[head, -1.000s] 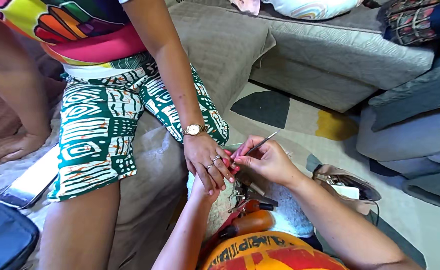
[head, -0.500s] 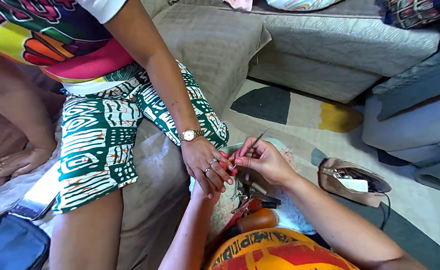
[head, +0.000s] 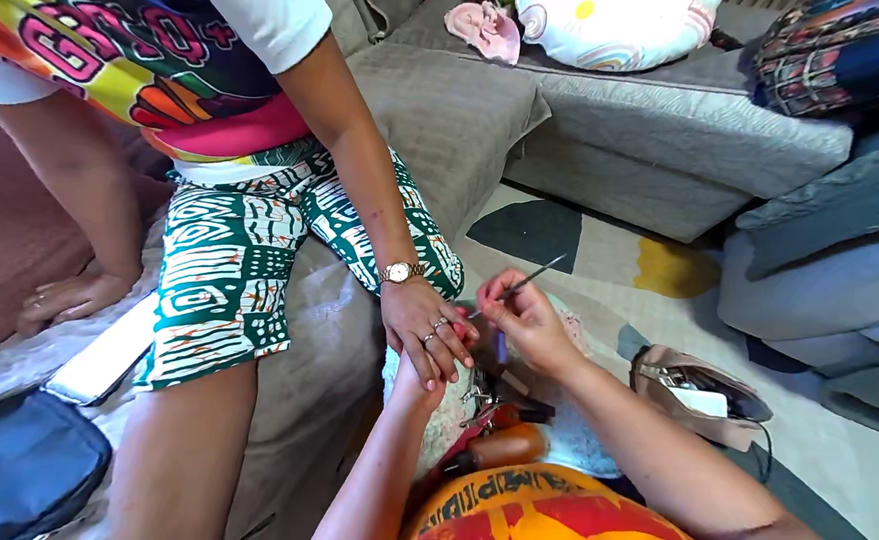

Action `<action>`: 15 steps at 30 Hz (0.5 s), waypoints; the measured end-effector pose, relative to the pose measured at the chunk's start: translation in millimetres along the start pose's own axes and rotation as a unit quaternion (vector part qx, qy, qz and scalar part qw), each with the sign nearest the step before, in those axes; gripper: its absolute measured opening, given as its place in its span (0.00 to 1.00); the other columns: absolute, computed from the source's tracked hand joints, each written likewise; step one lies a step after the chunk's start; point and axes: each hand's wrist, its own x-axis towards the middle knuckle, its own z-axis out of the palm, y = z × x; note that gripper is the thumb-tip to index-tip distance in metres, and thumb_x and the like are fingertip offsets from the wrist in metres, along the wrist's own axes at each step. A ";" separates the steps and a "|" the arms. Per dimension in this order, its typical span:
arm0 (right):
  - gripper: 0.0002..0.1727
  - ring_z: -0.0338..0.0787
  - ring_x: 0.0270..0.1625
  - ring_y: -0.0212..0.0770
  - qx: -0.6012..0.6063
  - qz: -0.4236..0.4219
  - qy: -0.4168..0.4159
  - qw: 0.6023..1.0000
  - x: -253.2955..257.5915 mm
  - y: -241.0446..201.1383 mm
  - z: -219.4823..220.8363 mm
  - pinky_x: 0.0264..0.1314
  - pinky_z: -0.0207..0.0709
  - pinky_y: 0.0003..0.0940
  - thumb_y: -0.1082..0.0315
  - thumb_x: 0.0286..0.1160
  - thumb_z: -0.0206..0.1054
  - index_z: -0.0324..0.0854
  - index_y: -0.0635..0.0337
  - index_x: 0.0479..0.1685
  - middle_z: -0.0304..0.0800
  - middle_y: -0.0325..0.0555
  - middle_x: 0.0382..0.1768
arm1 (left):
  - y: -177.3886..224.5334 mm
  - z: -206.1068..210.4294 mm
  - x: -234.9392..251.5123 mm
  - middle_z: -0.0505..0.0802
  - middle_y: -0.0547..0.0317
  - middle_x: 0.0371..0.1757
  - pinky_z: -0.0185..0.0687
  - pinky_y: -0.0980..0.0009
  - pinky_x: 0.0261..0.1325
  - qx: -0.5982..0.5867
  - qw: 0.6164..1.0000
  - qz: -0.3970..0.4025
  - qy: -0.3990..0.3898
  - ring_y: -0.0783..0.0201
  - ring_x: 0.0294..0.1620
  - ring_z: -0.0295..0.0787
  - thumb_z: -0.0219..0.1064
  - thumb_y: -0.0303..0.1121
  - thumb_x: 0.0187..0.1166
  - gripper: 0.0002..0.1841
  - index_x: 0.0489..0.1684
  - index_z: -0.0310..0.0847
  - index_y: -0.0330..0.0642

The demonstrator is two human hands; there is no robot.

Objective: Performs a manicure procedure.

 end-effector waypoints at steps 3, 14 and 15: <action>0.11 0.83 0.32 0.30 -0.196 0.157 -0.061 0.966 -21.6 -7.1 -54.5 0.36 0.80 0.29 0.66 0.73 0.73 0.79 0.62 0.46 0.86 0.39 0.35 | 6.3 6.9 -10.7 0.93 0.42 0.53 0.89 0.66 0.57 0.023 1.000 -0.008 0.012 0.56 0.53 0.94 0.34 0.19 0.85 0.20 0.62 0.71 0.27; 0.06 0.83 0.28 0.24 -0.174 -0.024 0.029 0.984 -20.0 -37.2 -44.7 0.30 0.80 0.19 0.68 0.76 0.71 0.80 0.57 0.43 0.89 0.36 0.36 | 30.9 -53.1 -55.7 0.90 0.44 0.64 0.78 0.52 0.75 0.004 0.991 0.016 -0.133 0.50 0.68 0.86 0.77 0.55 0.64 0.35 0.66 0.83 0.40; 0.05 0.84 0.29 0.24 -0.025 -0.036 -0.008 0.999 -14.7 -41.9 -27.7 0.30 0.81 0.19 0.68 0.77 0.72 0.80 0.52 0.44 0.89 0.36 0.39 | 36.6 -45.9 -49.7 0.92 0.45 0.59 0.82 0.54 0.71 -0.006 0.993 -0.019 -0.113 0.51 0.64 0.89 0.74 0.53 0.68 0.30 0.62 0.85 0.39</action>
